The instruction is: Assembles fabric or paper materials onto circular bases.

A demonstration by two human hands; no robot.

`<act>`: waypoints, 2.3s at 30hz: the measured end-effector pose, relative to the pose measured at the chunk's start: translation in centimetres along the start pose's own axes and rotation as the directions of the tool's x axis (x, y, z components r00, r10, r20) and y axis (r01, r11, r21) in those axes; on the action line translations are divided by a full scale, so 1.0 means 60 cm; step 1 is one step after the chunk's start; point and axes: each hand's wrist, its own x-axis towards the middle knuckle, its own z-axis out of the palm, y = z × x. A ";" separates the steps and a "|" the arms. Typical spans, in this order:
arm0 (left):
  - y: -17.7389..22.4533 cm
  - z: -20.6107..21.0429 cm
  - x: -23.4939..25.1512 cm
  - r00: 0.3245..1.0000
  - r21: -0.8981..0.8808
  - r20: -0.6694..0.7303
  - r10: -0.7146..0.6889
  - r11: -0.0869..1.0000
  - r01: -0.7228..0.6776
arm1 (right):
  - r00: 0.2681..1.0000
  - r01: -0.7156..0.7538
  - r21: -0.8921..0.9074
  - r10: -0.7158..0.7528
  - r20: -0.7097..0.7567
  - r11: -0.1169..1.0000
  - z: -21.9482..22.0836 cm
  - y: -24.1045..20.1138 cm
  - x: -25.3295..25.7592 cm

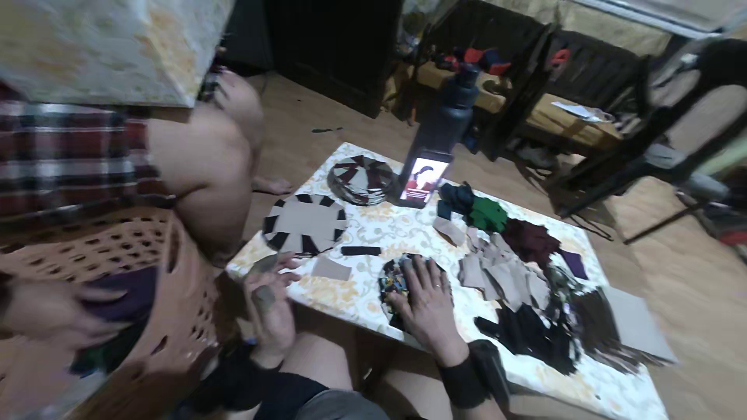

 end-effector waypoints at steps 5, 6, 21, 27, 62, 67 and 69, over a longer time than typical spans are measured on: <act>0.010 0.005 -0.005 0.990 0.105 0.141 0.002 0.994 -0.017 | 0.997 -0.015 0.041 0.018 -0.074 0.999 -0.017 -0.014 0.001; 0.011 0.010 -0.004 0.986 0.109 0.168 0.000 0.994 -0.019 | 0.998 -0.023 0.047 0.026 -0.058 0.999 -0.017 -0.016 0.000; -0.012 0.124 0.005 0.846 0.148 0.429 -0.316 0.949 0.280 | 0.970 -0.152 0.245 0.192 -0.148 0.958 -0.080 0.047 0.001; -0.018 0.113 0.010 0.849 0.082 0.407 -0.338 0.939 0.335 | 0.957 -0.285 0.080 0.288 -0.024 0.955 -0.103 0.136 0.003; -0.024 0.104 0.003 0.847 0.069 0.437 -0.304 0.950 0.305 | 0.989 -0.103 0.266 0.127 -0.073 0.958 -0.097 0.136 -0.010; -0.020 0.103 0.006 0.837 0.097 0.457 -0.302 0.952 0.291 | 0.976 -0.212 0.164 0.216 -0.002 0.963 -0.094 0.134 0.013; -0.018 0.103 0.007 0.835 0.102 0.458 -0.305 0.951 0.292 | 0.954 -0.291 0.184 0.300 -0.019 0.939 -0.098 0.146 0.022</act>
